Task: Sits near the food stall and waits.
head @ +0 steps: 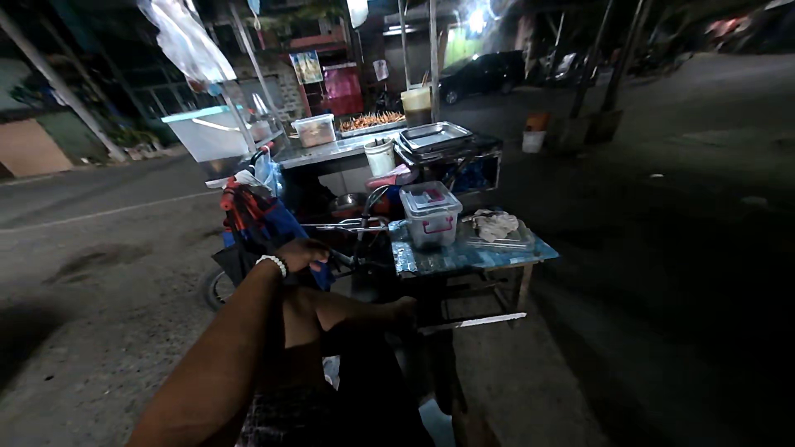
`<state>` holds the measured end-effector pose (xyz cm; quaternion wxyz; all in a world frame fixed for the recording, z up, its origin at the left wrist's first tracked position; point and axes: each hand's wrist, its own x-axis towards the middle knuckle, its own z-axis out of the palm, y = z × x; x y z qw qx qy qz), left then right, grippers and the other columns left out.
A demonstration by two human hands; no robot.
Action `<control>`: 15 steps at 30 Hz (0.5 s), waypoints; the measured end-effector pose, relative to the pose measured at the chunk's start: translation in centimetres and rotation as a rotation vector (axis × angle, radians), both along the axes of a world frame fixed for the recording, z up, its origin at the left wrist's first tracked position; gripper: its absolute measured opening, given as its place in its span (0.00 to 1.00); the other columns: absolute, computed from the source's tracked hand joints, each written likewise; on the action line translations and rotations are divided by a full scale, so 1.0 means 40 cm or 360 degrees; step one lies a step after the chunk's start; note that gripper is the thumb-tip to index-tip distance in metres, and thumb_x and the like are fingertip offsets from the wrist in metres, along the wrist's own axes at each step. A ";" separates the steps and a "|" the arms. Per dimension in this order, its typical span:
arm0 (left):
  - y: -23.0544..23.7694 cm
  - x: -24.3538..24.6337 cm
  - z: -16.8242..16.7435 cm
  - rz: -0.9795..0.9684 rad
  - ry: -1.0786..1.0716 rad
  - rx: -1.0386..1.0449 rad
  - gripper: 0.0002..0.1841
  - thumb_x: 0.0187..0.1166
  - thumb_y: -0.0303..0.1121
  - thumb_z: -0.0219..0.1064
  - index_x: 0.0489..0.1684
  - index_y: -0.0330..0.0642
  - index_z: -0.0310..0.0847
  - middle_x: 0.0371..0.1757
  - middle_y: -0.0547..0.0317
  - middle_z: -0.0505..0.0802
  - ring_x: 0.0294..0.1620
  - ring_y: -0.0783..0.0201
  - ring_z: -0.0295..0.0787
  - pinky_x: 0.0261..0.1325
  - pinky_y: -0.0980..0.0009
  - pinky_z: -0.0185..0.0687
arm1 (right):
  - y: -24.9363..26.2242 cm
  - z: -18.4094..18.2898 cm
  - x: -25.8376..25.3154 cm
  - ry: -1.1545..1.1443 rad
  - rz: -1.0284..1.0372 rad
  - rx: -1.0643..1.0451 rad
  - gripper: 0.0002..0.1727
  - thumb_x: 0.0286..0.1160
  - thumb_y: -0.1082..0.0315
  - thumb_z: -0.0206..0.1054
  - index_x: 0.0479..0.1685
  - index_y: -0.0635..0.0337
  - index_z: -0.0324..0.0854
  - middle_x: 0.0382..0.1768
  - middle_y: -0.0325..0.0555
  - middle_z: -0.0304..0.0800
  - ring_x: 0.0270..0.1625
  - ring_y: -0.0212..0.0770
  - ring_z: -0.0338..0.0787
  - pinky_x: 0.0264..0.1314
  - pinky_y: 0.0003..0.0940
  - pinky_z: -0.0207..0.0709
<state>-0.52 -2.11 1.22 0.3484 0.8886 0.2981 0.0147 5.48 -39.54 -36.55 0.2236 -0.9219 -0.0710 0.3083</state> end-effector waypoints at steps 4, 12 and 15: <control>-0.002 0.001 0.000 0.0029 0.0019 0.0004 0.16 0.88 0.35 0.64 0.70 0.40 0.80 0.55 0.50 0.91 0.45 0.62 0.90 0.49 0.65 0.87 | 0.004 -0.011 0.003 0.0020 -0.0095 -0.0014 0.41 0.88 0.34 0.39 0.60 0.58 0.90 0.60 0.56 0.94 0.65 0.58 0.92 0.64 0.65 0.82; 0.001 0.002 -0.002 0.0045 -0.0001 -0.0023 0.18 0.88 0.34 0.64 0.73 0.39 0.78 0.56 0.48 0.91 0.46 0.61 0.92 0.51 0.65 0.88 | 0.002 0.001 -0.002 -0.0013 0.0015 -0.0050 0.39 0.90 0.37 0.36 0.65 0.56 0.88 0.62 0.57 0.93 0.67 0.60 0.91 0.64 0.65 0.82; 0.001 0.003 -0.004 0.0063 -0.0006 -0.0033 0.18 0.87 0.33 0.65 0.73 0.40 0.77 0.55 0.47 0.92 0.45 0.61 0.92 0.50 0.66 0.88 | 0.005 -0.006 0.003 0.0055 -0.0122 -0.0019 0.42 0.87 0.34 0.38 0.59 0.58 0.90 0.61 0.57 0.94 0.66 0.59 0.91 0.65 0.65 0.82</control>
